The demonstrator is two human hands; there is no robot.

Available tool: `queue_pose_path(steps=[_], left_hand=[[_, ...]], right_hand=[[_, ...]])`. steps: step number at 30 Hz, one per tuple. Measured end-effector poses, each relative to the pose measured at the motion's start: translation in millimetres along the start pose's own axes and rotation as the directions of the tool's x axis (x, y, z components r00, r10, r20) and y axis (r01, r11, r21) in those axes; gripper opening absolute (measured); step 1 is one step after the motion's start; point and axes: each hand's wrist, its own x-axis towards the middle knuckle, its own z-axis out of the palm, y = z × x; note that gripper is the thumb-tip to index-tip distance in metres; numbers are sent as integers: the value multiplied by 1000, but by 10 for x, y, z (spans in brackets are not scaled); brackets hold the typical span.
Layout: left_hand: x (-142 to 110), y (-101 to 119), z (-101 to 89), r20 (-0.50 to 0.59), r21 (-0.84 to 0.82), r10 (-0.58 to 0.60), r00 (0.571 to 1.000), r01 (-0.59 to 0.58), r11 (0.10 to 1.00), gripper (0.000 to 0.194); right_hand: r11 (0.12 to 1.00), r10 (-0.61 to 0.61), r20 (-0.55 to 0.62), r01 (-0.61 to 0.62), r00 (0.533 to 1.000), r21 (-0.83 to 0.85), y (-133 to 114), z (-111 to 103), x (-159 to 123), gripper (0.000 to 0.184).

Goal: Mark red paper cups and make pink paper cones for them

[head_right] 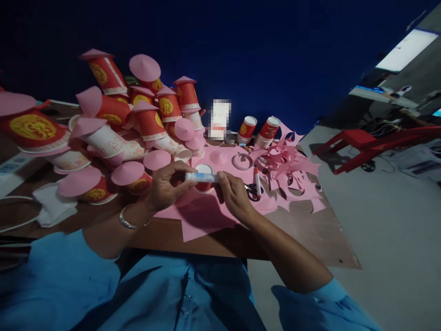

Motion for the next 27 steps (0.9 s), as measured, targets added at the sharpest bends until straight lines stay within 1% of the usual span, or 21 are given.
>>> queue_pose_path(steps=[3,6,8,10,12,14,16,17,18,19,21,22,23,24,27], left_hand=[[11,2,-15,-8,-51,-42,999,42,998,23],[20,11,-26,17,-93,-58,998,59,994,25],[24,18,-33,33,-95,-51,998,54,994,26],[25,19,-43,37,-60,-36,999,38,997,27],[23,13,-54,38,-6,-6,999,6,1000,27],[22,9,-66,37,38,25,999,-26,999,25],[25,14,-74,44,60,54,998,-56,997,23],[29,20,-77,50,69,72,996,-75,995,22],[33,29,-78,56,79,95,994,-99,992,21],[38,39,-79,62,92,121,991,-126,988,20],[47,57,-81,65,122,166,984,-173,977,17],[49,63,-82,60,136,181,982,-188,973,16],[50,68,-83,56,148,188,981,-194,970,15],[50,71,-85,54,156,189,980,-195,968,14],[42,77,-90,65,164,185,981,-193,967,13]], right_hand=[[996,-70,4,70,998,-53,9,-38,-15,52],[987,-131,17,132,991,-90,5,-55,-42,42],[990,-112,69,117,991,-79,3,-52,-59,38],[995,-74,117,81,990,-52,4,-47,-72,40],[996,-69,99,74,993,-44,1,-42,-81,40],[991,-110,41,112,993,-69,-15,-35,-86,40],[987,-136,18,137,990,-83,-47,-20,-89,42],[991,-116,25,117,993,-67,-65,-8,-89,46],[997,-71,39,72,997,-33,-80,5,-89,50],[1000,-6,63,6,998,10,-90,18,-88,55],[988,121,126,-132,985,83,-87,40,-86,63],[980,153,140,-168,978,103,-73,46,-87,64],[979,151,135,-167,979,118,-52,48,-90,63],[982,126,116,-140,985,130,-28,47,-97,60],[992,26,58,-33,998,125,30,37,-132,45]])
